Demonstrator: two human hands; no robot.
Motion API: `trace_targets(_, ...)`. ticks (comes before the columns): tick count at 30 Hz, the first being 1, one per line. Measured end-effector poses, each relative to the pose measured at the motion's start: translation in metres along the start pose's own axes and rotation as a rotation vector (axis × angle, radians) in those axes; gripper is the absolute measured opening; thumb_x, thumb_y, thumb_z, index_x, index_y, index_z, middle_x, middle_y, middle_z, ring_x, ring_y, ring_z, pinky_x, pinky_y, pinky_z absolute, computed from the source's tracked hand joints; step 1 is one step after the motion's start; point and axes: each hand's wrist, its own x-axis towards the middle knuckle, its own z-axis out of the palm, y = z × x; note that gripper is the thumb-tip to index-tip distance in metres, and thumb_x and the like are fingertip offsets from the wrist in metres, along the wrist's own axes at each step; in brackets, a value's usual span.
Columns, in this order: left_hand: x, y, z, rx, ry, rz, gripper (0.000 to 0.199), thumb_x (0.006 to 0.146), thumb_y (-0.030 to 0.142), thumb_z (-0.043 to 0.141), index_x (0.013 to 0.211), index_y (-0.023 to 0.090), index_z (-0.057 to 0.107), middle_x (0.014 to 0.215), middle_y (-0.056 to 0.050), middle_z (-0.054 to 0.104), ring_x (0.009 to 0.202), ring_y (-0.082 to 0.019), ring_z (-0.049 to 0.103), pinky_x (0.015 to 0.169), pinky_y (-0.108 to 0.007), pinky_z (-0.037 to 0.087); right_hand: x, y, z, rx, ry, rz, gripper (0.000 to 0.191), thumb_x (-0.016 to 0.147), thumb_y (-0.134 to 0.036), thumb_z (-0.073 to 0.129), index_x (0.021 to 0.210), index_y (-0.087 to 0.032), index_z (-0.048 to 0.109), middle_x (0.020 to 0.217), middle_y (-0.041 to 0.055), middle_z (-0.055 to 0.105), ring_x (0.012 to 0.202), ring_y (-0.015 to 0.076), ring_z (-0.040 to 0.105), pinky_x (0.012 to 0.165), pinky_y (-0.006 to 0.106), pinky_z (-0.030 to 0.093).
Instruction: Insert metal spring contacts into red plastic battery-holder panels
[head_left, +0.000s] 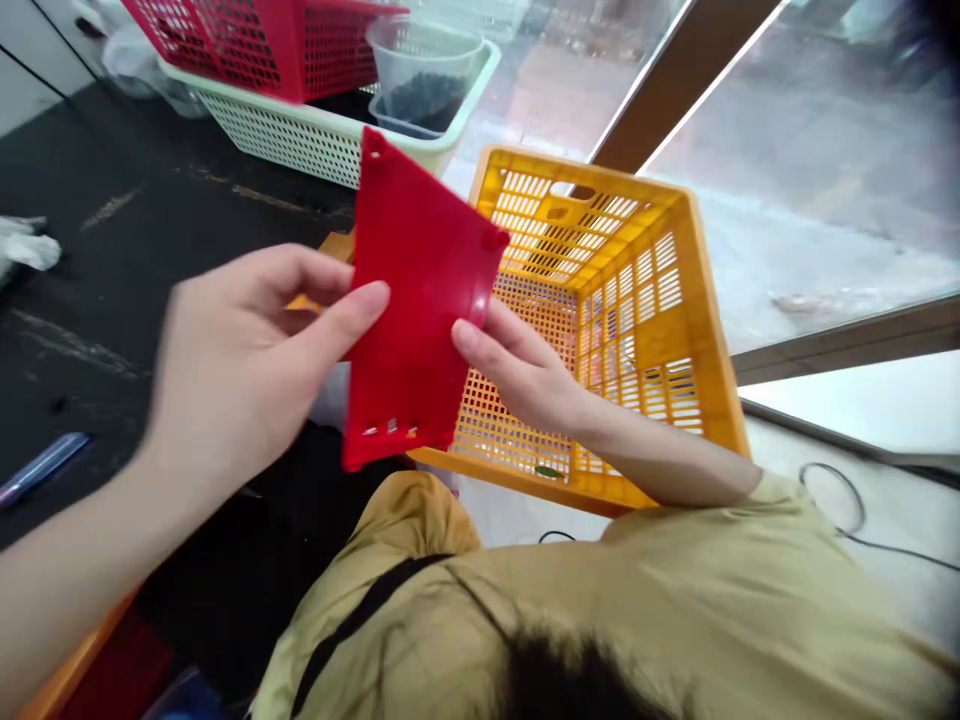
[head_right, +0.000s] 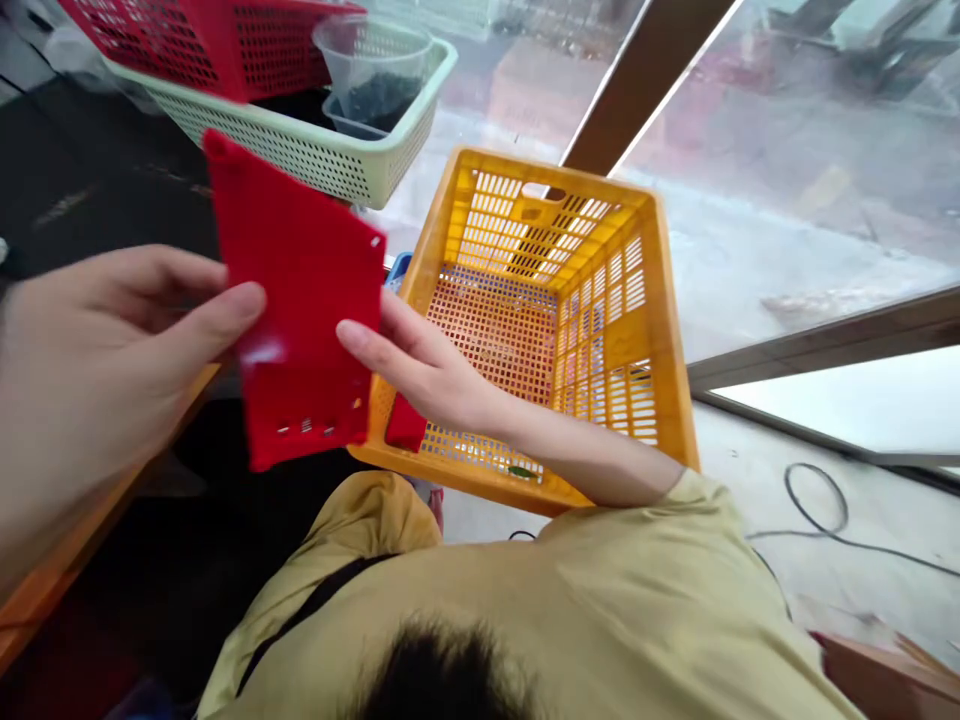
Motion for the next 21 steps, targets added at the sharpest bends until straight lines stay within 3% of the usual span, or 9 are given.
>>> trace_targets(1,0.006,-0.003,0.018,0.033,-0.042,-0.007,0.016,0.081,0.025,0.075,0.081,0.01,0.069,0.074,0.001,0.065,0.06,-0.007,0.061,0.056,-0.018,0.053,-0.001,0.003,-0.003,0.007,0.086,-0.012,0.04,0.092,-0.053,0.06,0.118,-0.022,0.061,0.118,0.0018,0.065,0.111,0.018,0.062,0.098,0.035,0.055)
trace_targets(4,0.021,-0.016,0.061,-0.196,-0.124,-0.075,0.013,0.087,0.025,0.068,0.087,0.012,0.067,0.081,-0.001,0.069,0.069,-0.011,0.067,0.066,-0.025,0.059,-0.003,0.012,-0.021,0.022,0.315,-0.021,0.028,0.089,-0.045,0.067,0.106,-0.022,0.064,0.111,-0.0002,0.069,0.104,0.0177,0.065,0.096,0.034,0.056)
trace_targets(7,0.027,-0.028,0.084,-0.254,-0.273,-0.202,0.01,0.09,0.021,0.062,0.092,0.013,0.067,0.084,-0.001,0.071,0.08,-0.014,0.07,0.077,-0.029,0.059,-0.011,0.02,-0.048,0.142,0.414,0.054,0.022,0.088,-0.04,0.069,0.104,-0.025,0.065,0.107,-0.0018,0.07,0.1,0.0174,0.067,0.094,0.035,0.056)
trace_targets(10,0.027,-0.038,0.092,-0.242,-0.398,-0.27,0.01,0.09,0.018,0.059,0.095,0.014,0.068,0.091,-0.002,0.072,0.087,-0.014,0.069,0.082,-0.027,0.057,-0.025,0.034,-0.074,0.376,0.417,0.3,0.021,0.09,-0.044,0.065,0.1,-0.025,0.066,0.097,-0.002,0.071,0.088,0.0154,0.068,0.081,0.031,0.057)
trace_targets(13,0.024,-0.053,0.095,-0.183,-0.401,-0.319,0.011,0.089,0.018,0.059,0.094,0.014,0.067,0.095,-0.002,0.072,0.087,-0.012,0.068,0.084,-0.027,0.055,-0.044,0.055,-0.092,0.577,0.492,0.561,0.019,0.094,-0.037,0.056,0.086,-0.022,0.064,0.082,-0.0025,0.067,0.066,0.0086,0.061,0.057,0.019,0.05)
trace_targets(17,0.015,-0.075,0.094,-0.098,-0.362,-0.351,0.012,0.089,0.019,0.058,0.093,0.013,0.067,0.094,-0.004,0.073,0.088,-0.014,0.067,0.083,-0.027,0.054,-0.06,0.083,-0.101,0.558,0.593,0.625,0.024,0.096,-0.02,0.041,0.078,-0.02,0.056,0.067,-0.0052,0.057,0.048,0.0033,0.046,0.046,0.012,0.035)
trace_targets(21,-0.005,-0.082,0.083,0.015,-0.371,-0.228,0.017,0.091,0.025,0.058,0.1,0.016,0.068,0.098,-0.003,0.073,0.091,-0.015,0.068,0.085,-0.027,0.053,-0.055,0.107,-0.103,0.44,0.667,0.686,0.028,0.098,-0.031,0.039,0.074,-0.02,0.051,0.06,-0.0033,0.052,0.046,0.007,0.044,0.043,0.016,0.035)
